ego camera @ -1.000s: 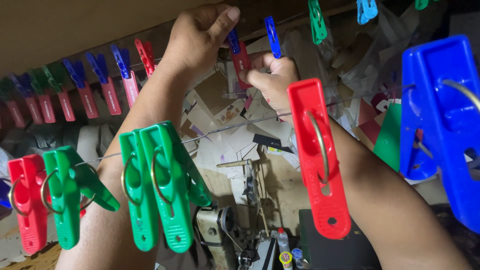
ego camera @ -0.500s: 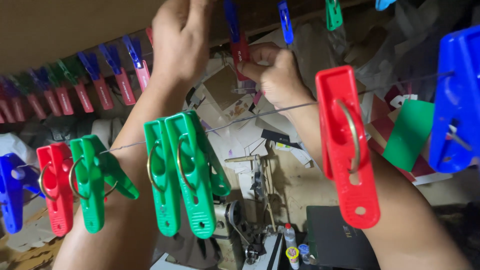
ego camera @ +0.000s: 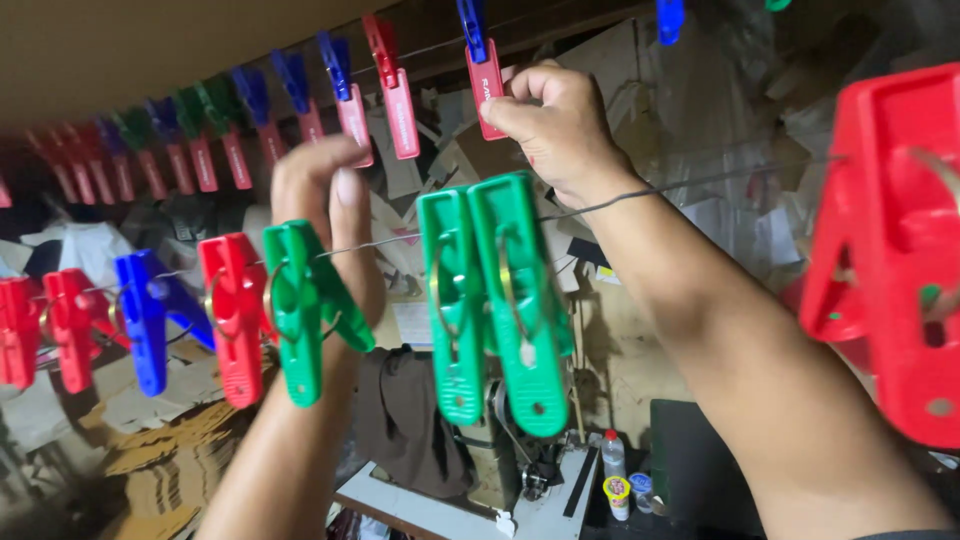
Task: Hanging small red leather pieces on a wire using clothespins
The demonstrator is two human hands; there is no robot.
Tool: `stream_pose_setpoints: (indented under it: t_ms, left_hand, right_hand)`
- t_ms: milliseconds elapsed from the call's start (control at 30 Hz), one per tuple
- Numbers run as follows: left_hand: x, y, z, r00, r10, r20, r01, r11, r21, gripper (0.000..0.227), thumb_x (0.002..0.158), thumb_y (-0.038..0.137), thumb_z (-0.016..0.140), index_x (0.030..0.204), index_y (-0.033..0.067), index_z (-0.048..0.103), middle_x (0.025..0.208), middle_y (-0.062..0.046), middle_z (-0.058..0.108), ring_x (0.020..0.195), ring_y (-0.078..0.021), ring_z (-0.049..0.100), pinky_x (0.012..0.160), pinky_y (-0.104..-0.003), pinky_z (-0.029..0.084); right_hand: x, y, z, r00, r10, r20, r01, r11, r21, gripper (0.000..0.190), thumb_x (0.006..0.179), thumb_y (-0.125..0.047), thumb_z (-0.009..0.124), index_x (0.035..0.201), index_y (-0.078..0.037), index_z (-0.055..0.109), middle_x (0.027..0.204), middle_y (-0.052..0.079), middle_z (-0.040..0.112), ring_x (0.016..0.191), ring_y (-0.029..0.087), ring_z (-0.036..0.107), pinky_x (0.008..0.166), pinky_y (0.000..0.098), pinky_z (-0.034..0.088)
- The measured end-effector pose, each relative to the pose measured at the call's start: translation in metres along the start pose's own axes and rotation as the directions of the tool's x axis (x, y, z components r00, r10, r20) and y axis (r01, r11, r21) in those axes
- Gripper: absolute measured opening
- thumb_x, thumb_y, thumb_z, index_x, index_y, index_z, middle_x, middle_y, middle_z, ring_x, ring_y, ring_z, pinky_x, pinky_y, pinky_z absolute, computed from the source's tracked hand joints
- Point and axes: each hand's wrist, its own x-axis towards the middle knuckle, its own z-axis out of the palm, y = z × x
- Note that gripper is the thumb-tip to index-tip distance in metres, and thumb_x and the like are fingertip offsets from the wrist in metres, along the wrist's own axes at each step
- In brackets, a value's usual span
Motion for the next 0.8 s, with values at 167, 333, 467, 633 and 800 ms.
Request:
stream_pose_setpoints:
  t_ms: [167, 333, 467, 633, 800]
  left_hand:
    - [-0.070, -0.005, -0.019, 0.977, -0.205, 0.055, 0.212, 0.952, -0.221, 0.034, 0.108, 0.033, 0.047, 0.126, 0.0062, 0.058, 0.123, -0.010, 0.062, 0.119, -0.0244, 0.062, 0.107, -0.039, 0.049]
    - [-0.119, 0.018, -0.043, 0.976, -0.199, 0.088, 0.212, 0.960, -0.183, 0.034, 0.106, 0.025, 0.049, 0.124, -0.0017, 0.060, 0.121, -0.016, 0.063, 0.117, -0.0311, 0.061, 0.106, -0.043, 0.048]
    - [-0.162, 0.021, -0.064, 0.920, -0.341, 0.190, 0.346, 0.938, 0.010, 0.042, 0.104, 0.040, 0.045, 0.115, 0.0066, 0.067, 0.113, -0.009, 0.069, 0.109, -0.0246, 0.064, 0.109, -0.047, 0.037]
    - [-0.193, 0.032, -0.082, 0.870, -0.436, 0.230, 0.440, 0.897, 0.037, 0.042, 0.101, 0.042, 0.047, 0.103, 0.0101, 0.074, 0.105, -0.006, 0.077, 0.106, -0.0218, 0.073, 0.119, -0.057, 0.032]
    - [-0.224, 0.034, -0.099, 0.840, -0.459, 0.288, 0.450, 0.887, 0.103, 0.041, 0.098, 0.046, 0.050, 0.098, 0.0132, 0.075, 0.101, -0.003, 0.078, 0.099, -0.0186, 0.074, 0.119, -0.052, 0.028]
  right_hand:
    - [0.007, 0.015, 0.019, 0.999, 0.033, -0.014, -0.033, 0.999, -0.027, 0.028, 0.076, -0.013, 0.080, 0.058, -0.014, 0.059, 0.079, -0.002, 0.062, 0.073, 0.005, 0.059, 0.065, 0.0227, 0.046]
    - [0.006, 0.020, 0.033, 0.999, -0.011, -0.035, 0.009, 0.998, -0.061, 0.031, 0.075, -0.011, 0.080, 0.057, -0.012, 0.055, 0.073, -0.004, 0.055, 0.070, 0.006, 0.051, 0.064, 0.0258, 0.041]
    - [0.004, 0.016, 0.037, 0.996, 0.076, -0.040, -0.078, 0.996, -0.040, 0.031, 0.078, -0.013, 0.078, 0.059, -0.014, 0.054, 0.067, -0.007, 0.048, 0.067, 0.005, 0.044, 0.061, 0.0263, 0.036]
    - [-0.004, -0.005, 0.037, 0.983, 0.183, 0.013, -0.184, 0.980, 0.073, 0.026, 0.085, -0.009, 0.073, 0.065, -0.012, 0.057, 0.056, -0.006, 0.042, 0.055, 0.004, 0.034, 0.049, 0.0274, 0.024]
    - [-0.002, 0.002, 0.039, 0.990, 0.139, 0.003, -0.138, 0.985, 0.103, 0.022, 0.088, -0.011, 0.073, 0.069, -0.012, 0.062, 0.058, -0.005, 0.049, 0.057, 0.005, 0.040, 0.052, 0.0275, 0.032]
